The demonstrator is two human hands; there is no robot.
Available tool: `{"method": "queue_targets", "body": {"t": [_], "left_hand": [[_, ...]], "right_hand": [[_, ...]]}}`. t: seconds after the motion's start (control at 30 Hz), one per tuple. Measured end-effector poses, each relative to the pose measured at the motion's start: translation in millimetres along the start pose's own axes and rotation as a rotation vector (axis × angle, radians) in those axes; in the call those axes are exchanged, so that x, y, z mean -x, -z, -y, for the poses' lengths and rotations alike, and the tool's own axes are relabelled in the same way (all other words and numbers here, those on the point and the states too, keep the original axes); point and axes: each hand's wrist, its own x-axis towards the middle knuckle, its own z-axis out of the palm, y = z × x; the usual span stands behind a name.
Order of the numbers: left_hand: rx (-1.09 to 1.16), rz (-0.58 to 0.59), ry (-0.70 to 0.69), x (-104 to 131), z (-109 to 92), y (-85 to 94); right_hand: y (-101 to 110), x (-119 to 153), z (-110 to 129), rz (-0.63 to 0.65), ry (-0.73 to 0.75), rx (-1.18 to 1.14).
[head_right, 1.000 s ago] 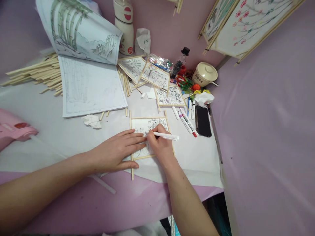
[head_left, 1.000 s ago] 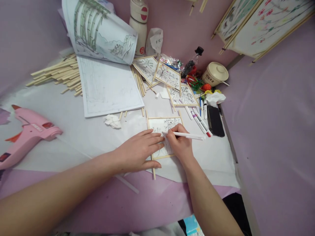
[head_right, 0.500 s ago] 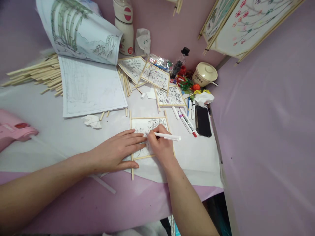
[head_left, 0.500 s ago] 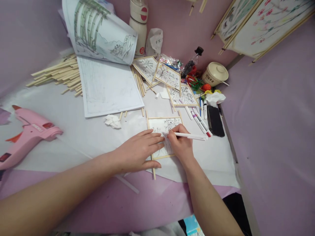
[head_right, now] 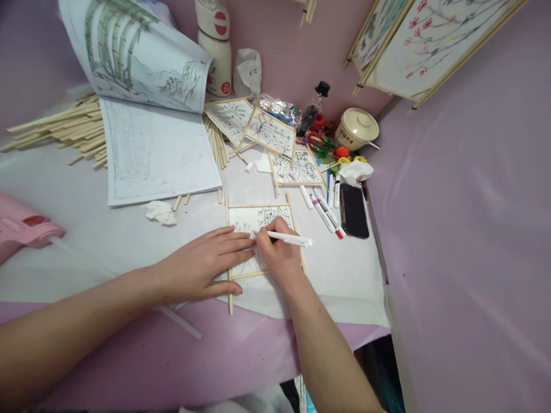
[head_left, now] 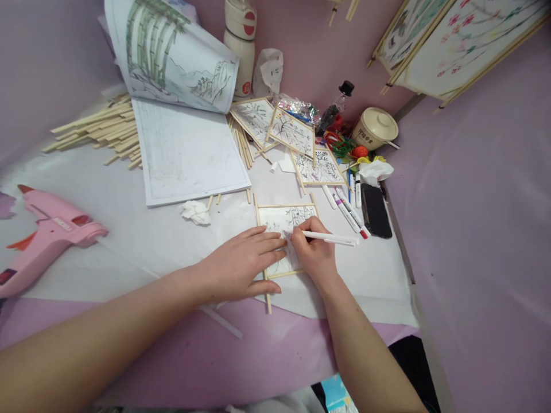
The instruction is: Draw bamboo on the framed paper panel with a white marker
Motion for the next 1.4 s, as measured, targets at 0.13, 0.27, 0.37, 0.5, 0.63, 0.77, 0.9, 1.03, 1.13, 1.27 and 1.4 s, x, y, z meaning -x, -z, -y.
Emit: {"method": "queue_targets", "body": {"t": [0.13,0.27,0.37,0.5,0.63,0.77,0.9,1.03,1.13,1.27,1.4], "left_hand": [[0.002,0.002,0.002,0.3,0.4,-0.5],[-0.005,0.005,-0.001,0.5,0.4,-0.5],[-0.009,0.009,-0.001,0.5,0.4,-0.6],[-0.012,0.006,0.002,0.6,0.3,-1.4],[-0.01,0.007,0.003,0.8,0.5,-1.5],[-0.01,-0.001,-0.005,0.5,1.2,-1.6],[-0.009,-0.02,-0.012,0.5,1.7,-2.1],[-0.007,-0.028,-0.01,0.9,1.4,-1.9],[-0.011,-0.016,-0.01,1.0,1.0,-1.2],[-0.005,-0.014,-0.005,0.8,0.7,-1.0],[-0.011,-0.008,-0.005,0.3,0.5,-0.9]], "right_hand": [[-0.3,0.0,-0.3,-0.001,0.005,0.0],[-0.4,0.2,-0.5,-0.012,0.013,-0.008],[-0.5,0.5,-0.9,-0.033,0.014,-0.012],[-0.6,1.0,-1.3,-0.03,0.013,-0.011],[-0.4,0.9,-0.8,-0.018,0.007,-0.005],[-0.2,0.7,0.1,0.012,0.008,0.006],[0.2,0.9,0.5,-0.005,0.011,0.008],[0.6,1.0,0.5,0.004,0.013,0.0],[0.5,1.0,0.7,-0.008,0.01,-0.001],[0.1,1.3,0.2,-0.012,0.01,0.004],[-0.3,1.5,-0.8,-0.065,0.014,-0.007]]}}
